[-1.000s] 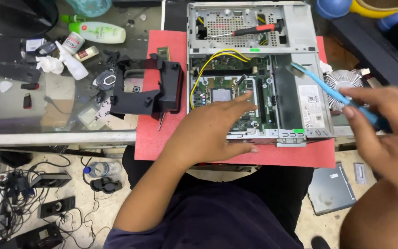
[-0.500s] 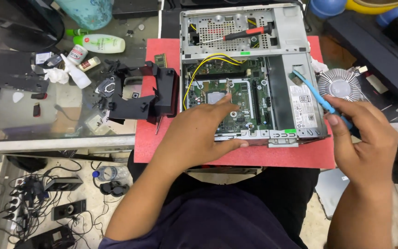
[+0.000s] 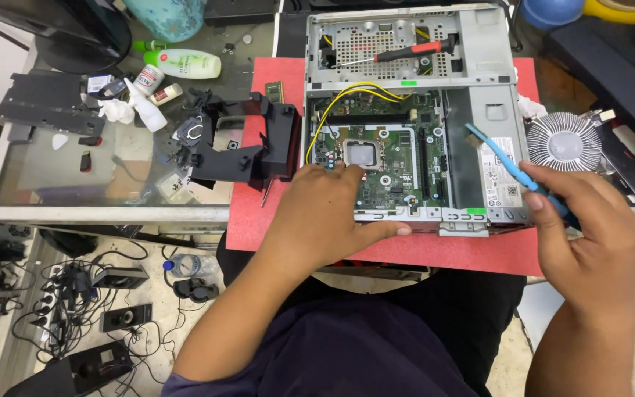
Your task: The person cleans the internal components of a desktop computer case using a blue air blower and a white tissue. They blow air onto the motherboard and then wipe various parts, including the CPU socket area and surrounding components, with the tissue.
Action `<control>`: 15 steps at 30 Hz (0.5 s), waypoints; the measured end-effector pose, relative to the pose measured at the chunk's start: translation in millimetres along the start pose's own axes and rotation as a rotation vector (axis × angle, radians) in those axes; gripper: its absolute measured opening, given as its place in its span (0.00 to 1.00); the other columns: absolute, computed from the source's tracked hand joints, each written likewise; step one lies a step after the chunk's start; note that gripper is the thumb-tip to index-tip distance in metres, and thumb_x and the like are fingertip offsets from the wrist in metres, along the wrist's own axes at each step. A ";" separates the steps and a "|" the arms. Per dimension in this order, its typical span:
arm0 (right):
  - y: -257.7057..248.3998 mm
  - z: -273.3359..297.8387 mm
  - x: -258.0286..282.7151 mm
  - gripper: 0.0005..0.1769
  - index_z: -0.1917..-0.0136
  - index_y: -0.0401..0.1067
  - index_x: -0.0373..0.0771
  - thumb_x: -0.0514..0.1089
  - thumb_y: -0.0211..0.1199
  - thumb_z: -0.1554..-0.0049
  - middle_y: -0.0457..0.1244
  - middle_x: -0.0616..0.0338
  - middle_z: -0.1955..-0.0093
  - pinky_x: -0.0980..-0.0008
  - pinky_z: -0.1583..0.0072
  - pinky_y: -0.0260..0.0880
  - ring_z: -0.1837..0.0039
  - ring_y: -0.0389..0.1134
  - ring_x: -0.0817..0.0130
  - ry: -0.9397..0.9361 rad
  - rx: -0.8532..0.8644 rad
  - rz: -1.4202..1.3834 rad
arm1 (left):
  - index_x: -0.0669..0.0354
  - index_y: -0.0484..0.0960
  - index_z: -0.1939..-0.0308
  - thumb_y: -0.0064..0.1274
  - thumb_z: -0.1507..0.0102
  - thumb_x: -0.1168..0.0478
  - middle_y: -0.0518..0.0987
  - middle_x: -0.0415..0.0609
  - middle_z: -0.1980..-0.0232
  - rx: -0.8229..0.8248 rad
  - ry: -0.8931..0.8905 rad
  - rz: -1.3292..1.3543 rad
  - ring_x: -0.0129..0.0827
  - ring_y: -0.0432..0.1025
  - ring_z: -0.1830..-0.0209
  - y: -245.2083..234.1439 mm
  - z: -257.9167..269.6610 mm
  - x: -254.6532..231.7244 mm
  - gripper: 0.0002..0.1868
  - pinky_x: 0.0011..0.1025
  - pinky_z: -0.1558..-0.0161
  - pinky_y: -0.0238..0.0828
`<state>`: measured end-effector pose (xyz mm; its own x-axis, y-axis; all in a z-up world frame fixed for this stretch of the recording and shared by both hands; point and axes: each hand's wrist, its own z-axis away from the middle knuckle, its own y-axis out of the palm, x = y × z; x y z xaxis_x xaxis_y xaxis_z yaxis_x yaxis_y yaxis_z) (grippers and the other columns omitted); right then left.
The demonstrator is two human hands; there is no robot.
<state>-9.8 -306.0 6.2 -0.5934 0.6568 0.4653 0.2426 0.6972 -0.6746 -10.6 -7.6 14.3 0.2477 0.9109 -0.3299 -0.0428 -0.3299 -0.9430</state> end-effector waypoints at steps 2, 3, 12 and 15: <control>-3.3 -5.2 -2.1 0.13 0.33 0.77 0.24 0.29 0.61 0.29 0.69 0.40 0.43 0.61 0.43 0.66 0.45 0.69 0.51 -0.042 0.037 0.038 | 0.66 0.79 0.56 0.47 0.46 0.19 0.83 0.59 0.61 -0.008 0.011 -0.002 0.58 0.75 0.58 -0.7 0.3 0.5 0.48 0.50 0.44 0.66; -4.9 -7.2 -3.1 0.13 0.33 0.78 0.26 0.31 0.61 0.30 0.69 0.41 0.44 0.61 0.43 0.67 0.46 0.70 0.52 -0.083 0.074 0.078 | 0.66 0.79 0.60 0.48 0.45 0.19 0.83 0.60 0.62 -0.014 0.023 -0.003 0.58 0.75 0.59 -0.7 0.6 0.7 0.47 0.50 0.45 0.66; -22.1 -65.2 -37.8 0.16 0.31 0.78 0.32 0.33 0.63 0.31 0.70 0.49 0.49 0.55 0.44 0.66 0.48 0.70 0.54 -0.310 0.258 0.198 | 0.63 0.76 0.51 0.54 0.40 0.32 0.85 0.52 0.53 -0.112 0.035 0.198 0.53 0.77 0.54 -34.7 30.6 -3.9 0.36 0.55 0.32 0.58; -20.3 -101.3 -65.9 0.13 0.31 0.82 0.30 0.36 0.64 0.25 0.68 0.46 0.51 0.53 0.45 0.55 0.52 0.63 0.49 -0.407 0.224 0.235 | 0.53 0.77 0.49 0.58 0.42 0.34 0.84 0.40 0.50 -0.262 -0.030 0.234 0.42 0.79 0.50 -40.6 62.0 -1.7 0.31 0.48 0.36 0.64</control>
<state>102.1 -334.3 47.2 -0.8039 0.5921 0.0561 0.2612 0.4363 -0.8611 -69.2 19.5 50.4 0.2316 0.8089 -0.5403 0.1559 -0.5791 -0.8002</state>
